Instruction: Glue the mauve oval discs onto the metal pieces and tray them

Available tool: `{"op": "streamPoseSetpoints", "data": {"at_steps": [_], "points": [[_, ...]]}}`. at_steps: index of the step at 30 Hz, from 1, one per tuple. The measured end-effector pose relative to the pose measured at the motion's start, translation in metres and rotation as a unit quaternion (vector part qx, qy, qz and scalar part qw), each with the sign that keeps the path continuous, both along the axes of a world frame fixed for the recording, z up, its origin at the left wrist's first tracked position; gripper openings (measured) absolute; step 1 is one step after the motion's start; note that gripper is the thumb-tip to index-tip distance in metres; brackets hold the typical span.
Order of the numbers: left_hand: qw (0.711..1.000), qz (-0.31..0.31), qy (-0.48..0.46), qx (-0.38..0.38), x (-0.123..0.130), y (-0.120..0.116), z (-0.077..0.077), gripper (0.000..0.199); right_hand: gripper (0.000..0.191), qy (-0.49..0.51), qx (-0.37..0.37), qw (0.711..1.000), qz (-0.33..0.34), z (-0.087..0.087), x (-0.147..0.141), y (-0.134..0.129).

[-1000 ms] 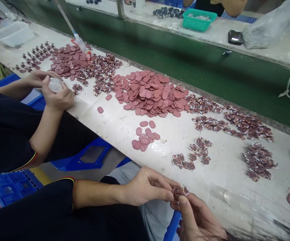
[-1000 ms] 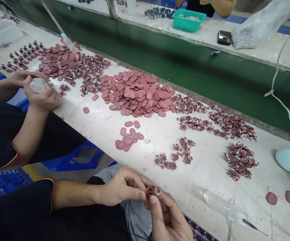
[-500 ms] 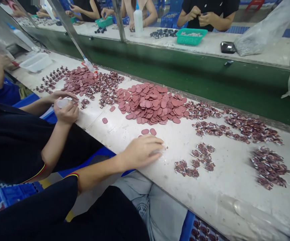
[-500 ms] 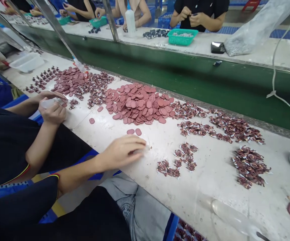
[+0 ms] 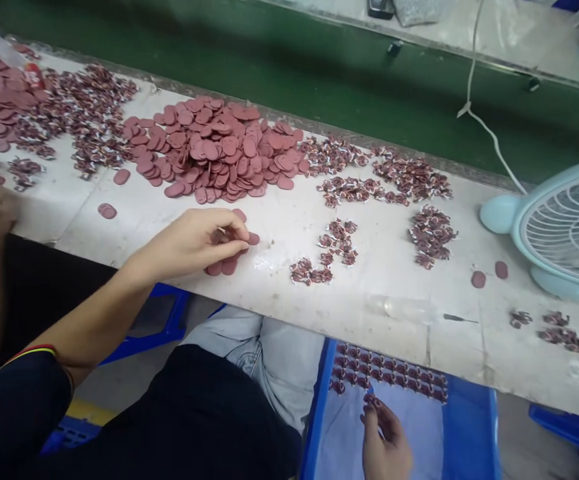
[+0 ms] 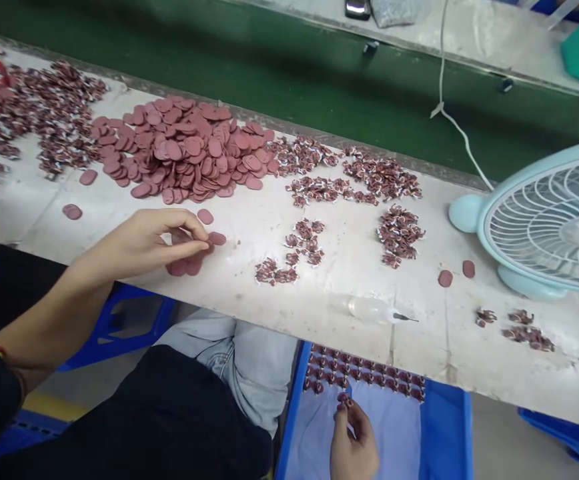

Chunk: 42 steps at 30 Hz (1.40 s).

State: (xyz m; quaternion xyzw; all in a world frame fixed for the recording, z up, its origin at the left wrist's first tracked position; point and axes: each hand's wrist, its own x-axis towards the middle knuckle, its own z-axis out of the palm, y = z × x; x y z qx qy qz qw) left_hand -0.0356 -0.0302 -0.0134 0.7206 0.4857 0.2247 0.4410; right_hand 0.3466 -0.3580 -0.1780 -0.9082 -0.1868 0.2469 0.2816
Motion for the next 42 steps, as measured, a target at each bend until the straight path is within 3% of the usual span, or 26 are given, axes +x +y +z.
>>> {"op": "streamPoseSetpoints", "data": {"at_steps": [4,8,11,14,21,24,27,30,32,33,34,35,36,37,38,39,42], "points": [[0.988,0.043,-0.151,-0.001,0.004,-0.013,0.003,0.018,0.028,-0.017,-0.043,0.998,0.045,-0.022,-0.009,-0.008],[0.98,0.034,-0.195,-0.003,0.01,-0.021,0.001,0.016,0.029,-0.041,-0.058,0.995,0.067,-0.033,-0.016,-0.011],[0.969,-0.005,-0.24,-0.052,0.012,-0.023,-0.002,0.014,0.027,-0.047,-0.057,0.994,0.083,-0.034,-0.018,-0.009],[0.955,-0.026,-0.278,-0.102,0.01,-0.025,-0.004,0.026,0.025,-0.046,-0.052,0.993,0.095,-0.032,-0.018,-0.005],[0.941,0.008,-0.309,-0.138,0.003,-0.03,-0.009,0.03,0.025,-0.026,-0.048,0.995,0.082,-0.026,-0.021,0.003],[0.929,0.007,-0.324,-0.178,0.0,-0.035,-0.008,0.034,0.025,-0.01,-0.035,0.999,0.028,-0.014,-0.019,0.008],[0.902,0.003,-0.358,-0.241,0.005,-0.046,-0.011,0.032,0.026,0.021,0.04,0.996,-0.073,0.012,-0.018,0.021],[0.843,-0.002,-0.405,-0.354,0.023,-0.065,-0.023,0.03,0.034,0.136,0.169,0.969,-0.117,0.052,-0.027,0.05],[0.793,-0.005,-0.436,-0.425,0.04,-0.081,-0.033,0.031,0.051,0.257,0.231,0.935,-0.08,0.076,-0.042,0.077],[0.769,-0.005,-0.451,-0.452,0.048,-0.088,-0.038,0.032,0.057,0.339,0.269,0.901,-0.044,0.085,-0.051,0.092],[0.749,-0.008,-0.463,-0.474,0.056,-0.095,-0.042,0.034,0.061,0.484,0.345,0.804,0.02,0.091,-0.06,0.106],[0.733,-0.011,-0.472,-0.49,0.063,-0.101,-0.045,0.034,0.063,0.636,0.368,0.668,0.12,0.095,-0.068,0.121],[0.72,-0.011,-0.48,-0.501,0.069,-0.106,-0.048,0.034,0.065,0.744,0.379,0.514,0.198,0.096,-0.073,0.136],[0.709,-0.01,-0.488,-0.509,0.073,-0.11,-0.051,0.034,0.061,0.819,0.371,0.373,0.228,0.095,-0.075,0.151],[0.701,-0.006,-0.495,-0.513,0.077,-0.113,-0.053,0.034,0.053,0.866,0.356,0.268,0.227,0.093,-0.074,0.165],[0.695,0.0,-0.502,-0.516,0.079,-0.115,-0.054,0.033,0.046,0.896,0.352,0.201,0.183,0.092,-0.07,0.178],[0.681,0.011,-0.517,-0.518,0.082,-0.117,-0.06,0.033,0.049,0.93,0.314,0.13,0.144,0.092,-0.055,0.203]]}}
